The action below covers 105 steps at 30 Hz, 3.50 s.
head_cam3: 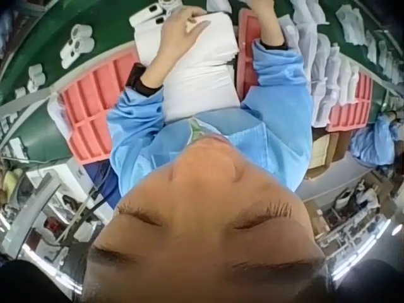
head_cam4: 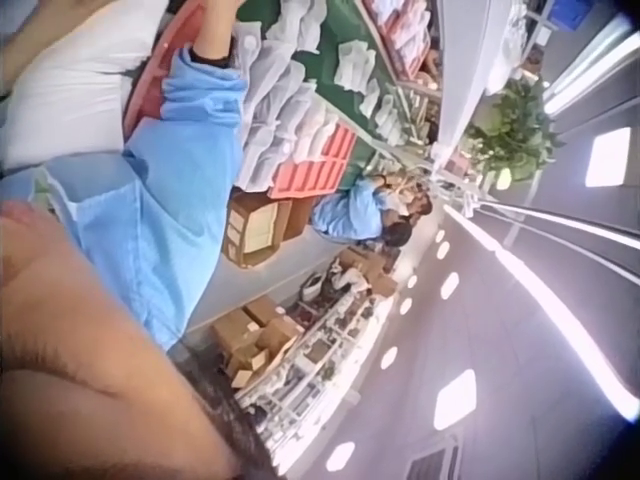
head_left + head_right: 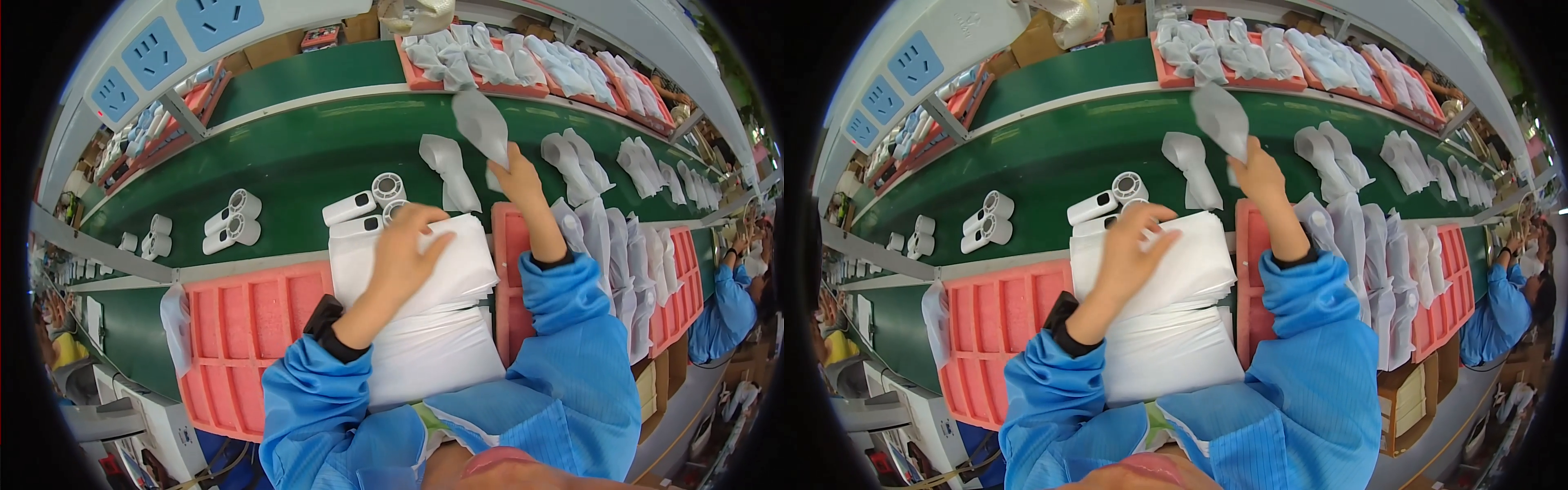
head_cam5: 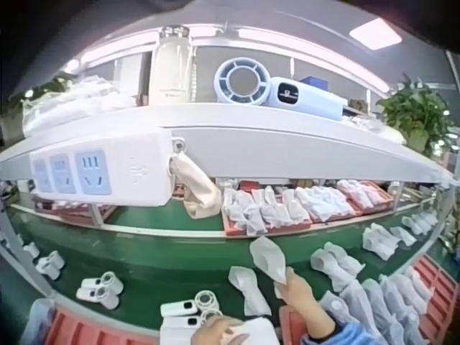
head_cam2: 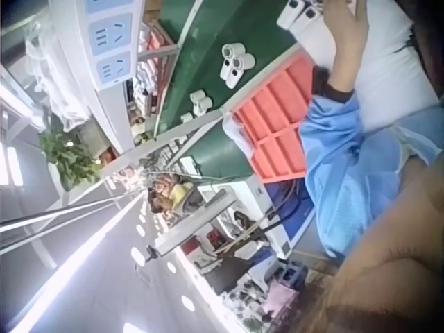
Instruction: The person packages handheld fans by hand, picking up a fan from the conveyor belt, wrapping it in a white foam sheet, and placing the wrapped fan into a pink tray.
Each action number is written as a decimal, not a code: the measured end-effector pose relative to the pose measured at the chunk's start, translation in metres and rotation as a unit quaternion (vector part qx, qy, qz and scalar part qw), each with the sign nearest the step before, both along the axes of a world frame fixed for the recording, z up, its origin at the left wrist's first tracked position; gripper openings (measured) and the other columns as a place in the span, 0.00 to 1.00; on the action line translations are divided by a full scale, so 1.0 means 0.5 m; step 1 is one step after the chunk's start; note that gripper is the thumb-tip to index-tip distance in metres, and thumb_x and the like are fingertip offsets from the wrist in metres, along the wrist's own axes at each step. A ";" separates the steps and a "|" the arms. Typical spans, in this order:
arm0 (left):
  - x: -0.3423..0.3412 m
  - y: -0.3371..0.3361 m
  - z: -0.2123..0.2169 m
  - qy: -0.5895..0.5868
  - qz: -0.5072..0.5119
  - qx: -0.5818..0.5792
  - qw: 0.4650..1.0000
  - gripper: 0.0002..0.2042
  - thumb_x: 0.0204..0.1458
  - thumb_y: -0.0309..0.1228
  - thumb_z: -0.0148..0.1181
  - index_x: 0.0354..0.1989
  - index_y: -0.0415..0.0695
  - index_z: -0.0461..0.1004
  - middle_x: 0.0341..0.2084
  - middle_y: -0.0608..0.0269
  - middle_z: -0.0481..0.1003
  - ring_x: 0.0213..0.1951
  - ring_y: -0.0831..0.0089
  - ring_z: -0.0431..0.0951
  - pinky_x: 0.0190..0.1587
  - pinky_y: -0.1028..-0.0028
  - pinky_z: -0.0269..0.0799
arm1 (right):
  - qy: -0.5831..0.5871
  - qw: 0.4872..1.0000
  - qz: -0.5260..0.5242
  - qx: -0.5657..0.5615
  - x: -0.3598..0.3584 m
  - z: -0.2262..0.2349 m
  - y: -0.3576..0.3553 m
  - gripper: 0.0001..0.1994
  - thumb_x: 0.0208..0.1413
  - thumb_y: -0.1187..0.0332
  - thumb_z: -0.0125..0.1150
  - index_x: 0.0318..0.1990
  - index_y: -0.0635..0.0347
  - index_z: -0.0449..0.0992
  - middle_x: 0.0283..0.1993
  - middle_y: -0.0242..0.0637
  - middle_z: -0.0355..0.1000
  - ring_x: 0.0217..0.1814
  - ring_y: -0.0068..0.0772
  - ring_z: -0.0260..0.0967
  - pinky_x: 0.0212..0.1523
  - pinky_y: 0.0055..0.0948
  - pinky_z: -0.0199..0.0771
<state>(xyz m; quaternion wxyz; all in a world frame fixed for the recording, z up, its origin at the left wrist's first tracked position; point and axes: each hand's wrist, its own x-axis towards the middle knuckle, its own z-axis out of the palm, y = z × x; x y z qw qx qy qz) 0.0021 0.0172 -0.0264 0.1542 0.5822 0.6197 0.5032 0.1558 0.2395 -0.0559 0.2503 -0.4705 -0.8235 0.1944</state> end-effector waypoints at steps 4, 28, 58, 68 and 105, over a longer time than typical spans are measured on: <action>0.057 0.008 -0.070 0.150 -0.006 -0.021 0.988 0.15 0.43 0.35 0.71 0.38 0.43 0.75 0.34 0.62 0.72 0.36 0.66 0.75 0.35 0.69 0.69 | -0.163 0.963 -0.118 0.178 0.013 -0.056 0.016 0.18 0.51 0.72 0.58 0.51 0.63 0.70 0.47 0.49 0.74 0.48 0.51 0.72 0.48 0.42 0.72; -0.011 0.009 -0.041 -0.179 -0.044 -0.018 0.983 0.05 0.49 0.29 0.65 0.31 0.43 0.76 0.29 0.65 0.72 0.26 0.74 0.69 0.28 0.74 0.64 | 0.334 0.891 0.213 -0.223 -0.021 0.125 -0.096 0.29 0.36 0.68 0.71 0.50 0.63 0.71 0.39 0.35 0.73 0.38 0.24 0.72 0.34 0.23 0.73; -0.028 -0.072 0.120 -0.529 -0.085 0.138 0.833 0.09 0.61 0.25 0.54 0.48 0.41 0.66 0.33 0.68 0.74 0.37 0.80 0.72 0.44 0.81 0.64 | 0.216 0.899 0.380 0.023 -0.052 0.180 -0.253 0.34 0.27 0.74 0.74 0.52 0.63 0.76 0.45 0.39 0.68 0.47 0.34 0.68 0.47 0.28 0.67; 0.023 -0.080 0.104 0.084 0.054 0.278 0.955 0.11 0.51 0.16 0.59 0.43 0.39 0.74 0.30 0.56 0.77 0.30 0.71 0.76 0.33 0.76 0.71 | 0.236 0.907 0.346 0.043 -0.040 0.184 -0.268 0.37 0.29 0.75 0.77 0.57 0.60 0.74 0.48 0.40 0.65 0.47 0.35 0.66 0.46 0.28 0.69; -0.014 -0.048 0.088 0.094 0.159 0.226 0.957 0.09 0.37 0.22 0.71 0.27 0.41 0.76 0.23 0.64 0.74 0.27 0.65 0.72 0.29 0.71 0.67 | 0.221 0.931 0.251 0.144 -0.046 0.163 -0.268 0.38 0.30 0.58 0.82 0.53 0.63 0.75 0.48 0.38 0.66 0.43 0.28 0.67 0.35 0.21 0.69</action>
